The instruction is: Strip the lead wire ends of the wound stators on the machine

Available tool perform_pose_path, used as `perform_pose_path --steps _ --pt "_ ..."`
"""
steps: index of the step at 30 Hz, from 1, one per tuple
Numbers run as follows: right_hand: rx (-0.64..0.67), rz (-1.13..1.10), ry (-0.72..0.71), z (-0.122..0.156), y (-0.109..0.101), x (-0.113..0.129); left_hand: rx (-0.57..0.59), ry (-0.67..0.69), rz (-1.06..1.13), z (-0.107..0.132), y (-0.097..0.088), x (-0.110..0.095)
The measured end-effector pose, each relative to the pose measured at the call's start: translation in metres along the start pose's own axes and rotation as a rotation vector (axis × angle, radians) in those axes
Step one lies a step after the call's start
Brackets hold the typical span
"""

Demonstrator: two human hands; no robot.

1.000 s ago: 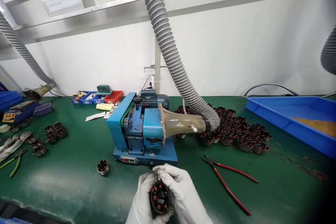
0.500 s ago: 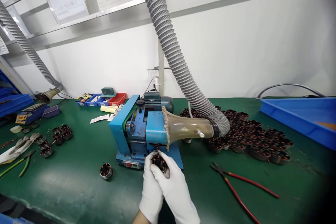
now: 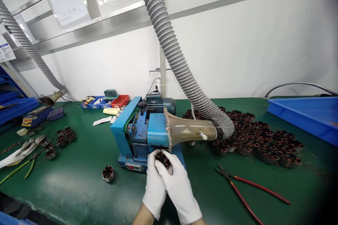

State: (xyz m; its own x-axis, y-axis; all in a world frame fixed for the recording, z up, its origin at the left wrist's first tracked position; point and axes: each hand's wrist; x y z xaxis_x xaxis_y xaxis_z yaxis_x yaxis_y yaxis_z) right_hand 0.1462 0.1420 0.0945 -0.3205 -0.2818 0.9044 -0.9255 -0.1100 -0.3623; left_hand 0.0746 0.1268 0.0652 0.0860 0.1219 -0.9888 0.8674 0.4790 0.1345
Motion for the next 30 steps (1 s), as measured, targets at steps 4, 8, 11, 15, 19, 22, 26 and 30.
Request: perform_pose_path --steps 4,8,11,15,19,22,26,30 --pt "0.038 -0.027 0.024 0.029 -0.005 -0.011 0.001 -0.038 -0.108 0.03 -0.015 0.002" --pt "0.196 -0.282 0.062 0.049 -0.016 -0.018 0.016 -0.09 -0.309 0.054 -0.037 -0.007" --pt "0.194 -0.675 0.211 0.047 -0.025 -0.016 0.147 -0.01 -0.338 0.055 -0.048 -0.021" --pt "0.195 -1.065 0.514 0.046 -0.03 -0.016 0.165 -0.09 -0.268 0.052 -0.049 -0.034" --pt "0.321 -1.09 0.551 0.061 -0.03 -0.01 0.112 -0.21 -0.099 0.06 -0.046 -0.034" --pt "0.192 -0.918 0.469 0.063 -0.029 0.002 0.2 -0.165 -0.123 0.066 -0.047 -0.037" --pt "0.17 -0.738 0.329 0.043 -0.041 0.016 0.243 -0.021 -0.249 0.07 -0.047 -0.045" --pt "-0.133 -0.856 0.262 0.032 -0.059 0.022 0.107 0.063 -0.281 0.075 -0.046 -0.041"
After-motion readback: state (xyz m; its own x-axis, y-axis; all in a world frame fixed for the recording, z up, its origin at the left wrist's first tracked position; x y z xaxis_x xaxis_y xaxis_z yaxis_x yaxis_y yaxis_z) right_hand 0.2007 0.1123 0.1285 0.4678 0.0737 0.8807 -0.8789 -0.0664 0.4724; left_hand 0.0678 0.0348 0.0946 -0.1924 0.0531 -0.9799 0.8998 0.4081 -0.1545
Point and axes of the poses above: each hand's wrist, its own z-axis away from the middle knuckle, its own y-axis out of the palm, x = y × z, and after that the axes turned 3 degrees about z, right-handed
